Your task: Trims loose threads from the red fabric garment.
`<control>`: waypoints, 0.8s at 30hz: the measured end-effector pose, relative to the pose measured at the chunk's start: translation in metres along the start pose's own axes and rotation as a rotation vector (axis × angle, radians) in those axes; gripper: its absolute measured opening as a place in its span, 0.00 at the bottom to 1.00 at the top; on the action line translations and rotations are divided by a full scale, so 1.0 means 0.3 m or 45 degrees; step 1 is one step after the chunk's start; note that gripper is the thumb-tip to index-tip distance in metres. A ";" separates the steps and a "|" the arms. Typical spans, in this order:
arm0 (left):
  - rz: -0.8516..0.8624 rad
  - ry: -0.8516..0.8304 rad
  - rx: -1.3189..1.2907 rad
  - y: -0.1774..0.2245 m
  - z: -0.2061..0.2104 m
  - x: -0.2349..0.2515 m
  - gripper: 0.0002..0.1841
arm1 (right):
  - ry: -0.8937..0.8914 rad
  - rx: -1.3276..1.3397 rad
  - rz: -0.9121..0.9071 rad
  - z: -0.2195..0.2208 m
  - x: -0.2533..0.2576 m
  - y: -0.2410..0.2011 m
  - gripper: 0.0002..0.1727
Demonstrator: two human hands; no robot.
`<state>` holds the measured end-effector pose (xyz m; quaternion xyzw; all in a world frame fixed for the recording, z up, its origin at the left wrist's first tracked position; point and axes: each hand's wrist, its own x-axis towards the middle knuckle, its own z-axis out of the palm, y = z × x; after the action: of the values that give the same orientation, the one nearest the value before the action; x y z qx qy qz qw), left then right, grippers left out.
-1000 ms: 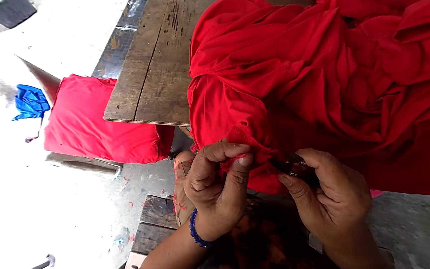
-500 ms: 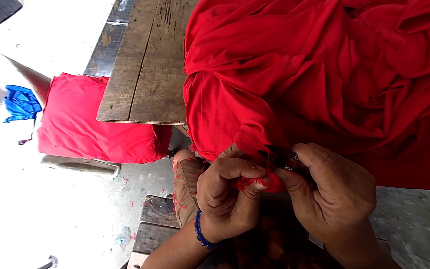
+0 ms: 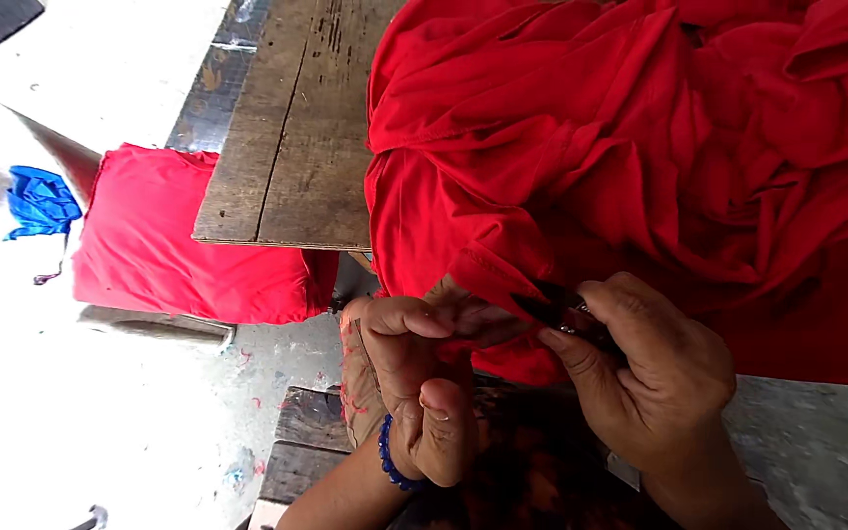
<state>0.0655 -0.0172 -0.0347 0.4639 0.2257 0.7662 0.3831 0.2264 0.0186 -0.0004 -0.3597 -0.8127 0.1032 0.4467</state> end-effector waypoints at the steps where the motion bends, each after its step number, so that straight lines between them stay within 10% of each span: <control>1: 0.001 0.000 -0.004 0.001 0.001 0.001 0.12 | 0.009 -0.049 -0.018 0.004 0.006 -0.004 0.16; 11: -0.189 0.112 -0.444 0.025 -0.023 0.062 0.18 | 0.034 0.389 0.093 0.032 0.016 0.077 0.11; 19: -0.033 0.129 0.168 0.009 0.015 0.073 0.26 | 0.016 0.429 0.071 0.028 0.005 0.072 0.10; 24: 0.071 0.156 0.357 -0.002 0.016 0.077 0.13 | -0.001 0.363 0.076 0.015 0.000 0.057 0.13</control>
<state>0.0635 0.0015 -0.0204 0.4712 0.3404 0.7644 0.2788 0.2313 0.0316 -0.0114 -0.3166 -0.7788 0.2311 0.4897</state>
